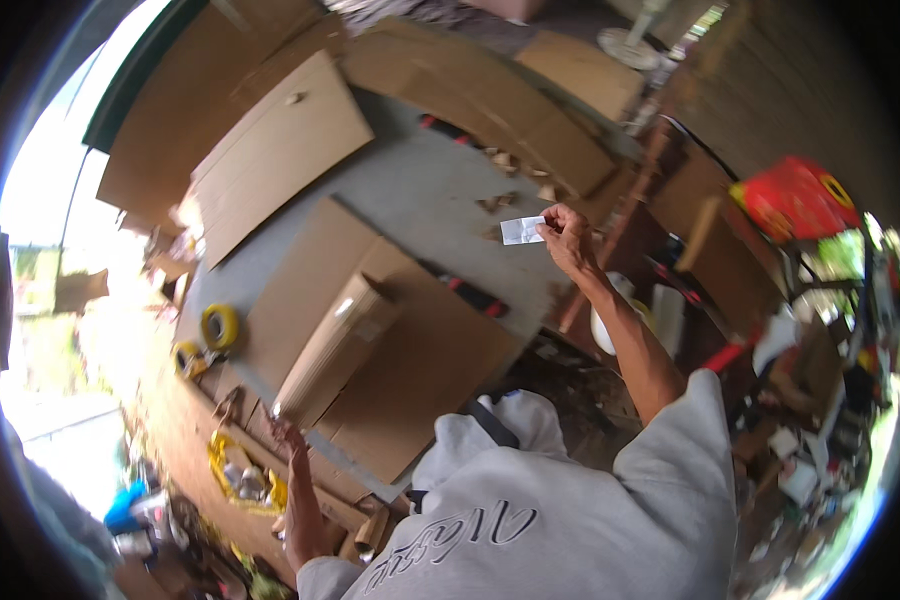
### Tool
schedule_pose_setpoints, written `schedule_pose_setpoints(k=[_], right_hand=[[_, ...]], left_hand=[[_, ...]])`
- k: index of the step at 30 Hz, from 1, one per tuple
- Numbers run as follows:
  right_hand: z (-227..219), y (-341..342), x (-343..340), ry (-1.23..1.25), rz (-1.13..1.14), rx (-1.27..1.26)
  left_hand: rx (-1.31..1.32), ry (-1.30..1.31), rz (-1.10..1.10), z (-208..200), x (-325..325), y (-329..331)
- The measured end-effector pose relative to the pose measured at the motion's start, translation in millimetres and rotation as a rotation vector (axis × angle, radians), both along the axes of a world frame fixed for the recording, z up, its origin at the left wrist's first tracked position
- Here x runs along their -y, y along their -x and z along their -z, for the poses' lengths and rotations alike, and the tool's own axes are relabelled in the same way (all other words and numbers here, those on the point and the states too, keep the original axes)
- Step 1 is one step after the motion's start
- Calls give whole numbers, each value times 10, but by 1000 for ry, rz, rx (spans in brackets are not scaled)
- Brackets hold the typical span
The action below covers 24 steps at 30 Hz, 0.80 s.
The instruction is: The person folds and tapes cardboard pieces into rectangular boxes using a handheld tape dispenser and a utility knife. They cut and trim cardboard, apply tape to seams, and place finished boxes on a pile. The workspace is cluttered with cardboard, tubes, and tools.
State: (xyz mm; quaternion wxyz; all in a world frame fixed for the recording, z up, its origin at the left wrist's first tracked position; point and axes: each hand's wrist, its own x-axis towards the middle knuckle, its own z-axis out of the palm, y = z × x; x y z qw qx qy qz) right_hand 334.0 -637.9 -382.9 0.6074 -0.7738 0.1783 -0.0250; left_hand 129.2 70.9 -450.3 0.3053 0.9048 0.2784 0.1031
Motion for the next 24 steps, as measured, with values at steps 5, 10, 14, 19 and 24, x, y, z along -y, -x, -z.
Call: schedule_pose_setpoints(k=[5, 10, 14, 19, 24], right_hand=[[-362, 1173, 1151, 294, 286, 19], [-34, 2200, 1660, 195, 530, -117], [271, 2654, 1698, 55, 811, -201], [684, 2902, 1694, -22, 969, -212], [1097, 3258, 2012, 374, 820, -237]], left_hand=[[-162, -416, 555, -452, 877, -383], [-296, -530, 597, -610, 1073, -679], [-372, -478, 594, -615, 974, -777], [-420, -491, 595, -664, 1004, -775], [-442, -436, 585, -791, 1201, -801]])
